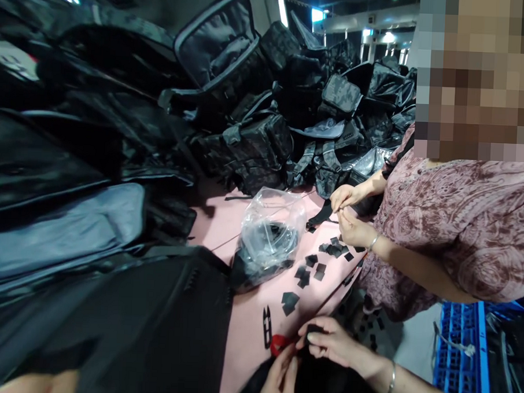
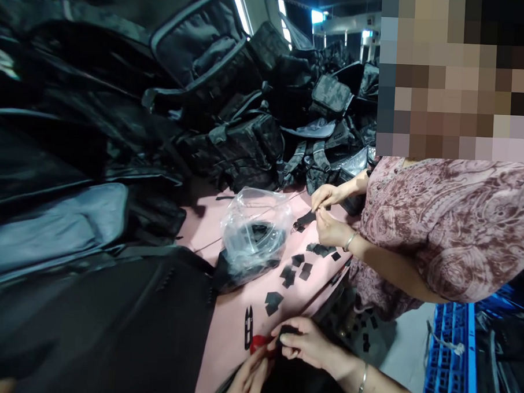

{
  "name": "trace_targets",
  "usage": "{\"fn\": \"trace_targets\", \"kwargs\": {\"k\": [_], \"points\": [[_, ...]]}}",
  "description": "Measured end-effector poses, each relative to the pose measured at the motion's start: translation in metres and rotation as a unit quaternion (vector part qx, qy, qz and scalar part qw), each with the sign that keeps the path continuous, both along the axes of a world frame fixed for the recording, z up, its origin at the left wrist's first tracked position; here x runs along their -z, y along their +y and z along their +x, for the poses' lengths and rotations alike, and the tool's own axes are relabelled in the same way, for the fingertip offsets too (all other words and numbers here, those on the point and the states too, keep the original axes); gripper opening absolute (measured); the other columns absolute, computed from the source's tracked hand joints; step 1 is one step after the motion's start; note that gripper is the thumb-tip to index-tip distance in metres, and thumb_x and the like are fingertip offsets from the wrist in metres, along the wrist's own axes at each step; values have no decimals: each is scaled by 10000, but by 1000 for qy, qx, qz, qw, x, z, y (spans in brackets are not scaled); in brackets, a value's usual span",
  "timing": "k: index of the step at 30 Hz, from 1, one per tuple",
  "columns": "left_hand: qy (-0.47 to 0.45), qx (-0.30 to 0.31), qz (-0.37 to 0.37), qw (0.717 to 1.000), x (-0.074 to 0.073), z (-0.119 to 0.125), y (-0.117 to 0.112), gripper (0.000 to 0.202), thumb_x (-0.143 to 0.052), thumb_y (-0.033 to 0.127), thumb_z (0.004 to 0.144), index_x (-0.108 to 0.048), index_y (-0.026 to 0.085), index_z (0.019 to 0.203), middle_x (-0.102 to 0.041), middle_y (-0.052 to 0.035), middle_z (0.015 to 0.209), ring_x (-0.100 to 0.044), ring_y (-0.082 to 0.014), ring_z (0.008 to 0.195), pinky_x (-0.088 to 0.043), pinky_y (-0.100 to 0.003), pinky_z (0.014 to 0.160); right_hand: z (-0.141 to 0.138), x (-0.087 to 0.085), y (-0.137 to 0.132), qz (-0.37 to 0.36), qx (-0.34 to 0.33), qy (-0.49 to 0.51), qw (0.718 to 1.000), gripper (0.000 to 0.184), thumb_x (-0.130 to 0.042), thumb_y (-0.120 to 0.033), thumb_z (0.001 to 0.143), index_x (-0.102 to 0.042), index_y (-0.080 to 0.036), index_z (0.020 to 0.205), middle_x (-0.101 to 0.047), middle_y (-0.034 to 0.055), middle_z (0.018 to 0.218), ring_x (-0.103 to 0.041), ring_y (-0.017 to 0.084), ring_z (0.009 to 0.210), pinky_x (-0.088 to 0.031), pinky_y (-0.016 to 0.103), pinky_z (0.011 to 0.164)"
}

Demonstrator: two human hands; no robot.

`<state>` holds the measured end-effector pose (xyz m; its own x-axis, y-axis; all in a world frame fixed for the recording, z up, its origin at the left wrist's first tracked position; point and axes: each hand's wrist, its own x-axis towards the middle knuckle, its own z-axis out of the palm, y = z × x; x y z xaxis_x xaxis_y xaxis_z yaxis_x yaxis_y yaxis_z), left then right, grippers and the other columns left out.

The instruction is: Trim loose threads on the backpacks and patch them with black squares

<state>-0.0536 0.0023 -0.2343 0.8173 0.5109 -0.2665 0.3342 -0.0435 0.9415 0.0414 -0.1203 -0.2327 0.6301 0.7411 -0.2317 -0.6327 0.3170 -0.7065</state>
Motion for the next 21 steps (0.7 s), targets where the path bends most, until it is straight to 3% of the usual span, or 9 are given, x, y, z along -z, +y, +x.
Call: {"fn": "trace_targets", "kwargs": {"k": [3, 6, 13, 19, 21], "points": [[1, 5, -16, 1000, 4, -2, -3, 423, -597, 482, 677, -650, 180, 968, -681, -77, 1005, -626, -274, 949, -504, -340, 840, -2, -1, -6, -20, 17, -33, 999, 308, -690, -349, 689, -595, -102, 847, -625, 56, 697, -361, 15, 429, -205, 173, 422], [-3, -12, -17, 1000, -2, -6, -12, 426, -588, 479, 686, -647, 163, 967, -678, -102, 1006, -630, -273, 938, -509, -344, 821, -3, -1, -9, -44, 29, -52, 997, 279, -669, -356, 705, -566, -102, 754, -590, 22, 593, -328, 11, 397, -172, 172, 398], [-33, -47, -62, 996, -25, 3, -29, 396, -595, 460, 705, -634, 154, 953, -675, -96, 967, -645, -220, 824, -510, -328, 772, -6, -7, -12, -113, 53, -91, 988, 273, -657, -365, 693, -489, -151, 685, -578, -12, 544, -421, 34, 391, -285, 159, 395], [-45, -52, -149, 986, -37, 12, -41, 283, -661, 408, 670, -647, 147, 779, -631, -11, 666, -565, -121, 598, -464, -224, 592, -7, -9, -22, -192, 54, -178, 964, 312, -682, -400, 668, -498, -149, 681, -566, -26, 516, -390, 32, 361, -277, 158, 353], [-52, -54, -203, 976, -38, 14, -43, 269, -693, 387, 640, -621, 135, 703, -585, 12, 590, -514, -90, 539, -431, -197, 538, -7, -14, -27, -185, 30, -165, 968, 321, -669, -425, 681, -510, -147, 705, -575, -20, 547, -412, 39, 382, -303, 162, 367]]}}
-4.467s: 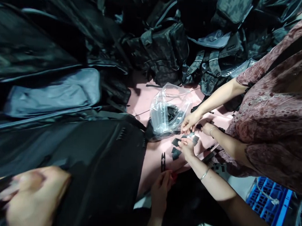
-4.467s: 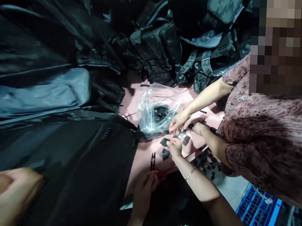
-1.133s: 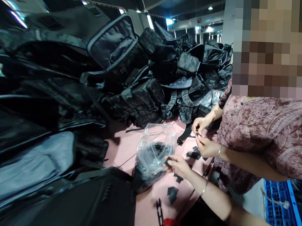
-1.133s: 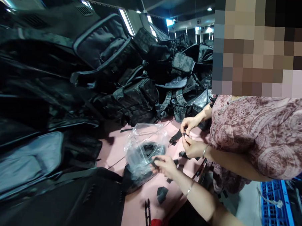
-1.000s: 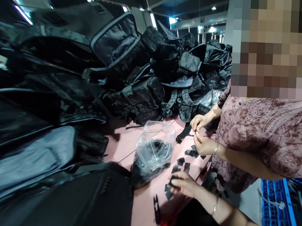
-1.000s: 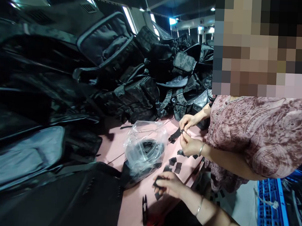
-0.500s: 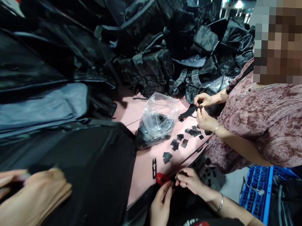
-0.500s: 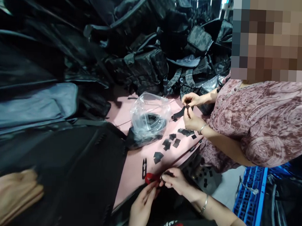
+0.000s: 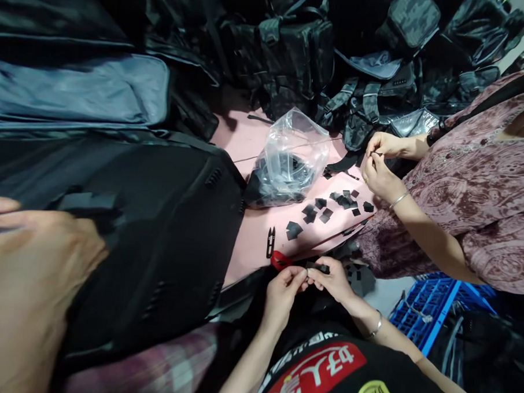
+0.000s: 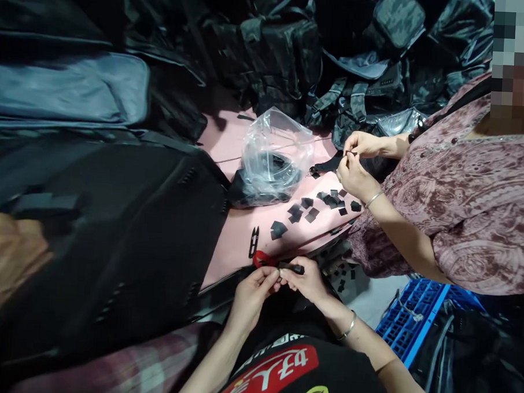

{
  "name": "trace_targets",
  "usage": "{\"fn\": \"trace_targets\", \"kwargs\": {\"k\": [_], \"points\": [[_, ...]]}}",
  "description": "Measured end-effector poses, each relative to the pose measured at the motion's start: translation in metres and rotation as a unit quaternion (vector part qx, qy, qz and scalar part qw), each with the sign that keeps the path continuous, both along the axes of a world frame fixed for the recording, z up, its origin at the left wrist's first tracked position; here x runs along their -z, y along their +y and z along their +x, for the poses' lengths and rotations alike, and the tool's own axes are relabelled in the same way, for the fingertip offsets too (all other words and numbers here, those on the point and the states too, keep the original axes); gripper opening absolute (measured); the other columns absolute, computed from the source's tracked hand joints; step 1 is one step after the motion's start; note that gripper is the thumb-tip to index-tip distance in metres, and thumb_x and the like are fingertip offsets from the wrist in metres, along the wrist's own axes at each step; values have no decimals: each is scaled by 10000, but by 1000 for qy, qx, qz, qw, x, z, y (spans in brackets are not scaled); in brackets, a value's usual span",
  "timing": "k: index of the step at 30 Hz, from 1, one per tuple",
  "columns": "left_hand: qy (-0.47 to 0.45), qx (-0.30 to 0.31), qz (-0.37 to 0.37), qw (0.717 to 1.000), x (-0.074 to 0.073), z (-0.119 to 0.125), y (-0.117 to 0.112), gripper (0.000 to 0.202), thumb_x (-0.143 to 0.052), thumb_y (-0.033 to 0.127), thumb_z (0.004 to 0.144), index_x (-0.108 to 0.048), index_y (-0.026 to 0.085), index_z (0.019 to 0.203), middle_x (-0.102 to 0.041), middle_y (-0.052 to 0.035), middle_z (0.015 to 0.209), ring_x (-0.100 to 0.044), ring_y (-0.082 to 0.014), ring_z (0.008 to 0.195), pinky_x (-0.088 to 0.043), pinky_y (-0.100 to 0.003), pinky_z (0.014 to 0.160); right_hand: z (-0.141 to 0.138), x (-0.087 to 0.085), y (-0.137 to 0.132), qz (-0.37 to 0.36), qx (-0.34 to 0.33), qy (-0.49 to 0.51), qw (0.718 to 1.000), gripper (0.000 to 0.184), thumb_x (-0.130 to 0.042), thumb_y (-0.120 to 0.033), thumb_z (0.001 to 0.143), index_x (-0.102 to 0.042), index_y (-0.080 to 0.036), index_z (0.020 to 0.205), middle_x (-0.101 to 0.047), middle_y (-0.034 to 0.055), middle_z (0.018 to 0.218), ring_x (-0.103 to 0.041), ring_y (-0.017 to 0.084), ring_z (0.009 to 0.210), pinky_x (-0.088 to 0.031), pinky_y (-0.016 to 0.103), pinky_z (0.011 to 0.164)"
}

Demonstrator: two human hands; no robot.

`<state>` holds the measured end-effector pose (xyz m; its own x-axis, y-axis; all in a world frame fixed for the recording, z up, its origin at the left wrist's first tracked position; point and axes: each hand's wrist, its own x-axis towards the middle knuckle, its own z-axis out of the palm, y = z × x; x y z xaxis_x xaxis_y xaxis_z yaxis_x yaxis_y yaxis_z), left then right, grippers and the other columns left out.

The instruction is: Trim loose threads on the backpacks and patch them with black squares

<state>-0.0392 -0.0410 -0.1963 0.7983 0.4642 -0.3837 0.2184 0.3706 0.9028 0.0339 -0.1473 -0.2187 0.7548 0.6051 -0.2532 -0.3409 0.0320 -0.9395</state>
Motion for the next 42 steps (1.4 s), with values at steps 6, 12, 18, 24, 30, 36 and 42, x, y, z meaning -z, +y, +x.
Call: {"fn": "trace_targets", "kwargs": {"k": [6, 12, 18, 24, 30, 36, 42], "points": [[-8, -114, -117, 987, 1, 1, 3, 284, -717, 354, 606, -566, 129, 691, -600, -2, 652, -563, -110, 616, -475, -243, 614, 2, -14, -14, 88, -53, 108, 989, 313, -634, -410, 735, -564, -147, 890, -630, 51, 794, -531, 75, 568, -398, 184, 478], [-40, -115, -139, 983, -5, -3, 6, 240, -695, 233, 606, -478, 160, 680, -622, -4, 752, -591, -129, 650, -470, -274, 630, 5, -8, -14, 26, 14, 37, 999, 280, -647, -388, 706, -550, -130, 755, -603, 4, 571, -338, 15, 354, -214, 156, 345], [-33, 5, -127, 991, -7, 0, 0, 217, -594, 293, 677, -575, 146, 836, -451, 51, 563, -353, -59, 452, -257, -185, 424, 5, -2, -15, -14, 18, 21, 1000, 283, -669, -385, 677, -515, -152, 725, -560, -38, 481, -299, 8, 319, -182, 149, 327], [35, 92, 128, 987, 2, 4, -4, 300, -604, 443, 685, -576, 154, 610, -484, 25, 562, -384, -93, 509, -301, -219, 479, 5, -7, -21, 4, -24, 76, 997, 319, -616, -446, 735, -546, -135, 742, -561, -15, 519, -323, 14, 325, -165, 151, 322], [163, 136, 332, 919, 24, -10, 26, 169, -579, 323, 691, -611, 193, 793, -547, 1, 653, -512, -158, 624, -369, -255, 592, 16, -6, -36, 41, -33, 125, 991, 323, -612, -403, 757, -583, -146, 950, -650, 86, 859, -564, 96, 628, -413, 190, 500], [182, 240, 407, 863, 24, -24, 34, 230, -498, 374, 756, -625, 210, 656, -589, -26, 677, -544, -170, 629, -359, -256, 577, 17, 6, -32, 9, 6, 46, 999, 277, -636, -367, 726, -586, -123, 845, -659, 53, 707, -411, 34, 417, -283, 167, 384], [48, 139, 219, 965, 11, -10, 16, 227, -558, 397, 712, -682, 236, 814, -664, -18, 732, -592, -198, 723, -425, -274, 704, 9, -2, -25, 21, -11, 35, 999, 250, -624, -369, 738, -569, -133, 801, -650, 31, 663, -464, 51, 429, -337, 176, 409]]}}
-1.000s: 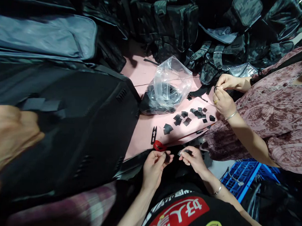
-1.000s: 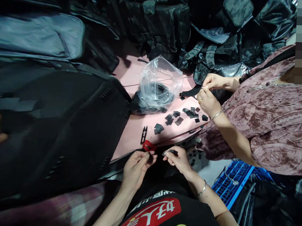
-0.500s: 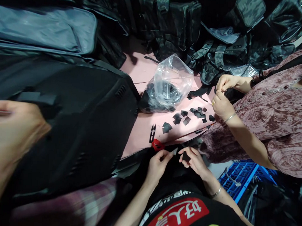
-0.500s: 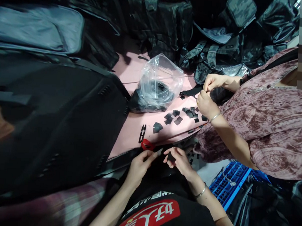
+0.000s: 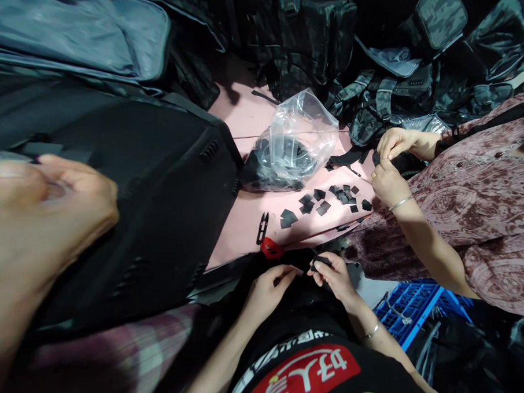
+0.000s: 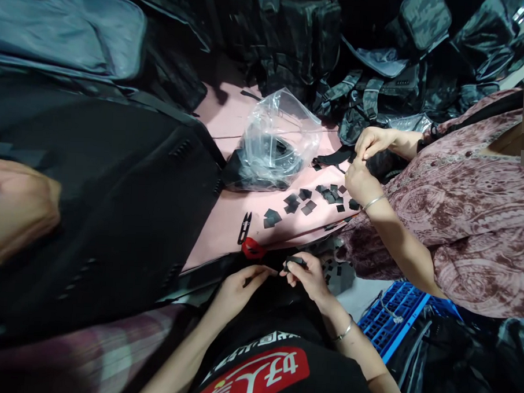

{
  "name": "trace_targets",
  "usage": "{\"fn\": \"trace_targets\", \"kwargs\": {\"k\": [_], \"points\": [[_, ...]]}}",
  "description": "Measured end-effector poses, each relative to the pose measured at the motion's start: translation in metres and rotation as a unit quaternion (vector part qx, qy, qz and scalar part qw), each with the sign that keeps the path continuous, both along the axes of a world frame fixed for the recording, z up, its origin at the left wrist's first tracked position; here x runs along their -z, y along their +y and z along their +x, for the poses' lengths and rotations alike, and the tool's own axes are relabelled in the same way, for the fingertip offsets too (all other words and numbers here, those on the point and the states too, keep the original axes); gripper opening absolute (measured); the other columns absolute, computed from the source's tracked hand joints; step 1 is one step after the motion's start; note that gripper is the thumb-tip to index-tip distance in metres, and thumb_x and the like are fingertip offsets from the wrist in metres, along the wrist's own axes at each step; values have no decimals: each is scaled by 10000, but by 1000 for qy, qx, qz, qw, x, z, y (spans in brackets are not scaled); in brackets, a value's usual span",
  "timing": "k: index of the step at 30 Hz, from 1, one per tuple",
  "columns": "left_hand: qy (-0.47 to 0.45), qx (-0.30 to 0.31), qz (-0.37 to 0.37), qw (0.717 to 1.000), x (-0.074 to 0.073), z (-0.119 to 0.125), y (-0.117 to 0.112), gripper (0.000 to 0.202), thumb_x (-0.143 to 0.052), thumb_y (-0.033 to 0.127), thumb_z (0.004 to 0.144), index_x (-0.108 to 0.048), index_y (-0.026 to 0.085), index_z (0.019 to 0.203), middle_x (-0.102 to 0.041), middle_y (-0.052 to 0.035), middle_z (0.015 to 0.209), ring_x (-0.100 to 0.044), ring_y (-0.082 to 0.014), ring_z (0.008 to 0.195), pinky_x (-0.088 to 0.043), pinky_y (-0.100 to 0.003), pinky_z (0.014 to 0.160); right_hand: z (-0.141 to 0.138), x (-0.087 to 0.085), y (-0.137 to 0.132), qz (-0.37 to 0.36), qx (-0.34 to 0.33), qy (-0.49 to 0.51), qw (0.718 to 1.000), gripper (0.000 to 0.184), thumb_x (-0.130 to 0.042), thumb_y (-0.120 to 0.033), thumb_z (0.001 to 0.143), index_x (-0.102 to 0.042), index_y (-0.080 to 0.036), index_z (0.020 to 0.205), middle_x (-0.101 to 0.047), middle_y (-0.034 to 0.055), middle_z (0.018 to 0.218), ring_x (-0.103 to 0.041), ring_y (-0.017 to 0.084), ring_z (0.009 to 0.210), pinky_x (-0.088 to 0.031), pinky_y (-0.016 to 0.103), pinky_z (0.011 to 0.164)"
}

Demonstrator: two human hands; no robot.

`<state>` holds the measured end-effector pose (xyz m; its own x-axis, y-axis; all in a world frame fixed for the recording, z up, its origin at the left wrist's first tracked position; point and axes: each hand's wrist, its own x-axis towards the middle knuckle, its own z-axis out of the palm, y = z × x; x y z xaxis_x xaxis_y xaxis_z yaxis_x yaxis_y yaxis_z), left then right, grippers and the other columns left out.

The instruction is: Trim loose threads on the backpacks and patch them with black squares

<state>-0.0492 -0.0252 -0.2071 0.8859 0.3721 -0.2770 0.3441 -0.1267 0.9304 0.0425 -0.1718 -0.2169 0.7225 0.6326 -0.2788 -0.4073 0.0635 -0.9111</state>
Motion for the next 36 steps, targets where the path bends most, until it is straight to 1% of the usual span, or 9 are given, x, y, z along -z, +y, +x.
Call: {"fn": "trace_targets", "kwargs": {"k": [4, 7, 9, 12, 18, 26, 30, 33, 36], "points": [[4, 9, 29, 1000, -1, -2, -1, 289, -522, 423, 735, -612, 209, 562, -596, 0, 568, -549, -162, 585, -408, -240, 586, 0, -12, -3, 42, -41, 85, 995, 331, -650, -333, 721, -579, -141, 980, -673, 76, 846, -611, 117, 638, -456, 206, 536], [50, 33, 98, 993, 2, -13, 4, 186, -551, 386, 699, -640, 229, 746, -529, 42, 512, -502, -140, 500, -374, -220, 505, 0, -13, -3, 59, -66, 117, 989, 341, -672, -350, 699, -575, -150, 959, -664, 86, 920, -629, 129, 681, -476, 213, 557], [76, 54, 134, 987, 6, -22, 8, 190, -541, 356, 689, -638, 247, 810, -552, 42, 542, -515, -141, 501, -376, -216, 502, -1, -8, 0, 50, -66, 106, 991, 303, -684, -358, 689, -575, -140, 869, -668, 73, 843, -610, 108, 614, -453, 188, 507], [79, 70, 177, 979, 16, -37, 16, 203, -493, 380, 716, -579, 230, 609, -575, 19, 582, -530, -137, 534, -388, -205, 524, -4, 1, 7, 32, -43, 85, 995, 283, -693, -354, 678, -574, -130, 806, -661, 47, 719, -552, 78, 505, -389, 161, 426], [96, 19, 252, 963, 37, -57, 29, 334, -479, 484, 725, -456, 212, 533, -449, 46, 488, -427, -102, 441, -342, -179, 462, -9, 3, 16, 26, -17, 73, 997, 226, -666, -348, 699, -551, -158, 737, -614, -8, 589, -465, 54, 416, -290, 161, 390], [42, -10, 238, 970, 6, -49, 19, 219, -514, 433, 715, -596, 230, 701, -552, 14, 614, -527, -139, 560, -386, -206, 529, -3, -7, 13, 1, 70, 55, 996, 373, -724, -403, 591, -438, -167, 639, -454, -75, 448, -375, 25, 387, -211, 135, 359], [2, 7, 182, 983, -6, -40, 8, 284, -535, 436, 737, -559, 210, 568, -533, 11, 590, -500, -125, 552, -390, -216, 565, -6, -4, 10, -34, 61, 25, 997, 362, -718, -399, 590, -440, -170, 621, -458, -77, 428, -361, 27, 360, -217, 140, 349], [-24, -21, 43, 999, -13, -25, -3, 208, -592, 406, 701, -647, 213, 756, -609, -5, 671, -555, -151, 637, -433, -238, 632, -10, -8, 9, -68, 46, -15, 996, 347, -718, -392, 590, -451, -170, 598, -478, -73, 416, -358, 30, 341, -239, 152, 349], [-36, -79, -93, 992, -22, -9, -13, 303, -648, 389, 645, -662, 198, 881, -658, -40, 789, -590, -190, 738, -459, -262, 652, -13, -14, 9, -101, 30, -66, 992, 338, -723, -391, 583, -465, -173, 573, -499, -66, 421, -370, 38, 346, -256, 162, 356]]}}
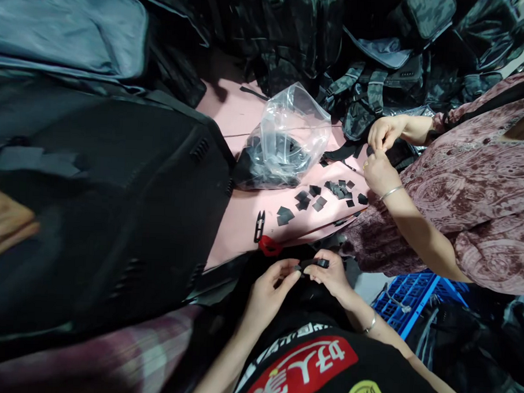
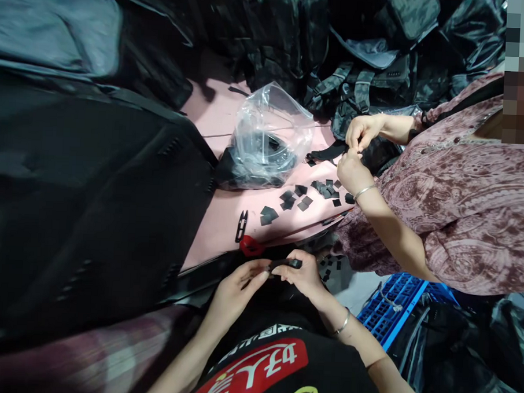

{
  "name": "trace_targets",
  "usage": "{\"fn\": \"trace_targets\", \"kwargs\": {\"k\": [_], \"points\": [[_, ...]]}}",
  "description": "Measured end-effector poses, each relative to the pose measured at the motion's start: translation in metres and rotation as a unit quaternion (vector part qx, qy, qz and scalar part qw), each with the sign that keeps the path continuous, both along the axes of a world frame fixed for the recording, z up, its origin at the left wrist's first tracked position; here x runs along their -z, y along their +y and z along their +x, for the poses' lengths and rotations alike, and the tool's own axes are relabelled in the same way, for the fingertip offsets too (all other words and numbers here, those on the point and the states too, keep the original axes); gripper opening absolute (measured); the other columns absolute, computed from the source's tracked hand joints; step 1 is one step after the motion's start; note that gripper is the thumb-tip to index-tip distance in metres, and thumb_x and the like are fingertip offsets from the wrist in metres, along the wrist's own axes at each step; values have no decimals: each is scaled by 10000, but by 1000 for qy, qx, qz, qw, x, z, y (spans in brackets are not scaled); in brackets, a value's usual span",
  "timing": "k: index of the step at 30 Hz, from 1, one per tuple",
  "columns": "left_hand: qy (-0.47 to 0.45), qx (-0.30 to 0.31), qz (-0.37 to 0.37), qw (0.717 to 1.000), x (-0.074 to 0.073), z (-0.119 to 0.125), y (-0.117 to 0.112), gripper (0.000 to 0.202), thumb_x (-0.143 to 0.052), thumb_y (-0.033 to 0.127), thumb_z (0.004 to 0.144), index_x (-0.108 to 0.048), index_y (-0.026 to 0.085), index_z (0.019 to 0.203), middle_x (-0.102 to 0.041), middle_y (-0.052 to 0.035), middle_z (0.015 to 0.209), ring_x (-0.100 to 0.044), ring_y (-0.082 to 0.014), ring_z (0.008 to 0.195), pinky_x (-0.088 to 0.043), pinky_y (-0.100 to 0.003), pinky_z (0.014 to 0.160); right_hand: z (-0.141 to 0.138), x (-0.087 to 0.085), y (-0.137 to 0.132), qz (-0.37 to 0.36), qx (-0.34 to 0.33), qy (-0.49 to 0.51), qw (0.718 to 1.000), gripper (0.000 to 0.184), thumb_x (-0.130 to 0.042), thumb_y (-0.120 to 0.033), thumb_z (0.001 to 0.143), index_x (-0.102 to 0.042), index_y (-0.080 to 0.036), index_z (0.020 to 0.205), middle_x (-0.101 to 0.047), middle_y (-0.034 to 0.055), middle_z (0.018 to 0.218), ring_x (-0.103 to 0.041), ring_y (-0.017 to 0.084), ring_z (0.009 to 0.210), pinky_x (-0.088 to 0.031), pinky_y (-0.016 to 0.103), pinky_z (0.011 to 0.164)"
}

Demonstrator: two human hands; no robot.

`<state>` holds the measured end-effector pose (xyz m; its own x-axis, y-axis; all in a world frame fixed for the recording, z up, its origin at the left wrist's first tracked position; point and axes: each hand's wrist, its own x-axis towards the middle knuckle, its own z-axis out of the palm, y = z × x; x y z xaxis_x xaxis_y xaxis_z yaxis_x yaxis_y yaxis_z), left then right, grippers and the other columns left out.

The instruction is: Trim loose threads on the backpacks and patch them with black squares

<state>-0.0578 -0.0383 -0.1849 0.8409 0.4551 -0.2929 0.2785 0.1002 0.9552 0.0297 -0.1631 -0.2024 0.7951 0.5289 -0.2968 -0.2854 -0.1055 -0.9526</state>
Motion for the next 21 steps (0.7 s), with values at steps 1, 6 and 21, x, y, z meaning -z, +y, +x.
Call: {"fn": "trace_targets", "kwargs": {"k": [1, 6, 21], "points": [[-1, -13, -26, 1000, -3, 4, -3, 285, -657, 394, 637, -668, 191, 837, -658, -46, 779, -588, -191, 727, -456, -255, 620, -1, -2, 0, -14, -5, -14, 1000, 339, -731, -387, 573, -469, -173, 565, -508, -64, 427, -375, 40, 352, -260, 164, 359], [13, -54, -78, 995, -3, 10, -11, 276, -676, 434, 624, -627, 164, 655, -502, 24, 508, -389, -82, 429, -264, -198, 386, -3, -5, -1, -47, -34, -22, 998, 331, -744, -385, 559, -491, -172, 578, -533, -59, 448, -382, 44, 362, -285, 172, 377], [113, -1, 283, 952, 42, -14, 38, 300, -569, 357, 694, -674, 236, 948, -661, -98, 1038, -636, -258, 782, -464, -297, 590, 8, 1, -6, -5, -15, 50, 999, 340, -633, -449, 686, -563, -129, 776, -537, -32, 503, -382, 30, 361, -231, 149, 349]]}}
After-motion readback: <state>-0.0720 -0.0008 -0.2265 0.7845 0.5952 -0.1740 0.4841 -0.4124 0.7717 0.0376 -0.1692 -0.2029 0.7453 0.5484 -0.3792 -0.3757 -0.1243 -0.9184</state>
